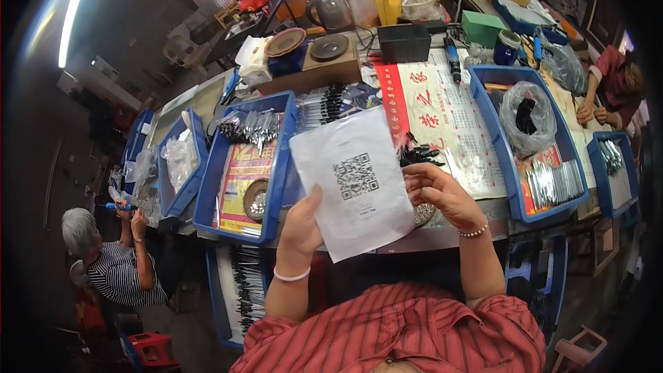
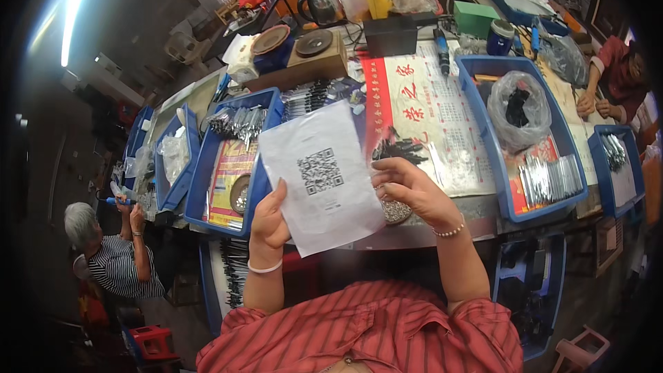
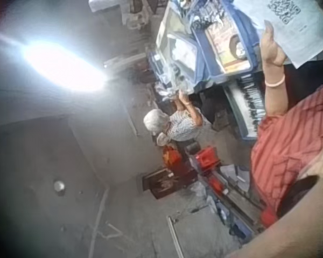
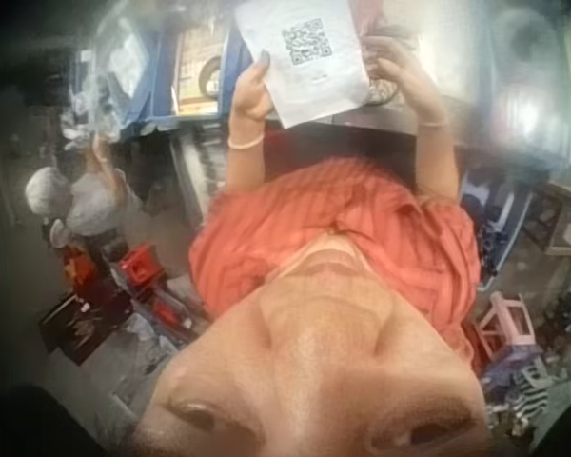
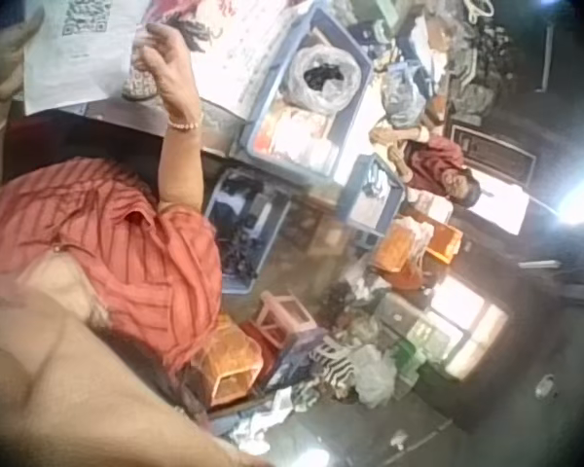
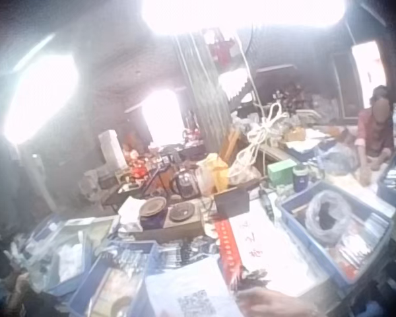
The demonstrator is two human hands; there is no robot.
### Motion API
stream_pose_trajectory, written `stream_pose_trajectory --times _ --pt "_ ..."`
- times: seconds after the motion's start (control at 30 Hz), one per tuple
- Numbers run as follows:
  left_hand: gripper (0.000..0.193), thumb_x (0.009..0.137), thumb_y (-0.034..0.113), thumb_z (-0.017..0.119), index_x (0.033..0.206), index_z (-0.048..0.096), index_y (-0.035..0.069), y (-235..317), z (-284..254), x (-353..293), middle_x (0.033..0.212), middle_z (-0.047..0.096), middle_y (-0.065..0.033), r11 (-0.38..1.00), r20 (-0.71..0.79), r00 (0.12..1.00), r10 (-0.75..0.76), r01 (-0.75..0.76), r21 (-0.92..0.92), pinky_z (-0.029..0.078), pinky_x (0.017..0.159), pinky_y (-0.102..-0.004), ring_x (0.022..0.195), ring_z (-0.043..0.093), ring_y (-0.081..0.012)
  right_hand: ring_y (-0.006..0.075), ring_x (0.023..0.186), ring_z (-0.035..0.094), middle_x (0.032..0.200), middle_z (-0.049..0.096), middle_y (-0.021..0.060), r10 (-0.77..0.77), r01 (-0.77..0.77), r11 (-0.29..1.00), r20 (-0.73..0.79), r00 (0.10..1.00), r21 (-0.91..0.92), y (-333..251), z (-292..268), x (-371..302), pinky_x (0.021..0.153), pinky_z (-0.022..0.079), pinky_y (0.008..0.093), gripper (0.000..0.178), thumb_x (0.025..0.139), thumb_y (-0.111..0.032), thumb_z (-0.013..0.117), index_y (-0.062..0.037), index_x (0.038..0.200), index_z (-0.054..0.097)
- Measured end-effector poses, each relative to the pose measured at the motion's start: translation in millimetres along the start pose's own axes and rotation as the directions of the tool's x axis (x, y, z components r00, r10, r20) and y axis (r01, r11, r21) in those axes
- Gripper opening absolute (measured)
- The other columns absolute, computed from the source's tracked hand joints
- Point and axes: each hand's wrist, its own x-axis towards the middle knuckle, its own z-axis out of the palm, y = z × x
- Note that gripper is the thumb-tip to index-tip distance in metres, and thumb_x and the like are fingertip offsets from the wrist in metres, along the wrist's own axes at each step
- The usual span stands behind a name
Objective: The person sets down a paper package on the workbench and assembles small metal components into metal pen parts by hand.
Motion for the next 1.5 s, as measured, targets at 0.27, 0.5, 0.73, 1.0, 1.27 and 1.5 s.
stream_pose_trajectory --times 0.27,0.5,0.73,1.0,1.27,1.5 --pt "0.045 0.098 0.025 0.037 0.133 0.033 -0.004 22.4 0.5 60.0 0.130 0.047 -0.0163 0.980 -0.037 0.994 -0.100 0.105 0.171 0.040 0.100 -0.0417 0.118 0.048 -0.0287 0.0140 0.094 0.061 0.107 0.062 0.0086 -0.048 0.043 0.991 0.037 0.998 0.126 -26.4 20.2 79.4 0.082 0.049 0.0278 0.034 0.087 -0.012 0.060 0.0034 0.116 0.054" --pt "0.049 0.097 0.037 0.036 0.134 0.035 0.005 62.4 -21.2 135.8 0.131 0.043 -0.0176 0.949 -0.098 0.994 -0.056 0.084 0.305 0.044 0.087 -0.0436 0.112 0.051 -0.0268 0.0143 0.081 0.064 0.098 0.065 0.0085 -0.164 0.187 0.976 -0.189 0.968 0.108 -48.8 -33.8 140.5 0.072 0.053 0.0274 0.028 0.085 -0.010 0.062 0.0021 0.110 0.057" --pt "0.047 0.093 0.025 0.048 0.131 0.036 0.000 85.9 -58.9 238.1 0.122 0.049 -0.0190 0.741 -0.278 0.928 0.249 0.002 0.671 0.051 0.078 -0.0440 0.100 0.058 -0.0276 0.0139 0.079 0.063 0.097 0.065 0.0082 -0.288 0.304 0.953 -0.377 0.880 -0.017 -59.9 -88.0 190.5 0.071 0.052 0.0267 0.026 0.084 -0.010 0.061 0.0027 0.107 0.058" --pt "0.031 0.087 0.012 0.053 0.111 0.051 -0.008 124.5 -88.2 338.5 0.078 0.065 -0.0173 0.255 -0.155 0.728 0.668 -0.029 0.966 0.051 0.042 -0.0297 0.054 0.066 -0.0219 0.0125 0.077 0.062 0.095 0.065 0.0077 -0.290 0.260 0.957 -0.412 0.864 -0.128 -57.4 -107.1 223.8 0.069 0.050 0.0249 0.025 0.083 -0.010 0.061 0.0031 0.104 0.059" --pt "0.029 0.086 0.012 0.051 0.095 0.051 -0.015 136.6 -78.2 376.4 0.078 0.064 -0.0230 0.200 -0.230 0.719 0.656 0.129 0.971 0.054 0.043 -0.0293 0.057 0.067 -0.0265 0.0127 0.076 0.063 0.095 0.065 0.0082 -0.264 0.235 0.964 -0.362 0.894 -0.124 -51.0 -113.4 235.1 0.067 0.052 0.0253 0.026 0.086 -0.011 0.059 0.0035 0.107 0.059" --pt "0.026 0.077 0.010 0.055 0.090 0.054 -0.012 148.5 -77.3 399.8 0.069 0.065 -0.0221 0.051 -0.304 0.664 0.683 0.372 0.927 0.054 0.065 -0.0335 0.061 0.067 -0.0278 0.0119 0.078 0.062 0.094 0.065 0.0080 -0.256 0.229 0.967 -0.354 0.900 -0.115 -52.8 -109.0 235.3 0.069 0.050 0.0244 0.025 0.084 -0.010 0.060 0.0049 0.104 0.059"
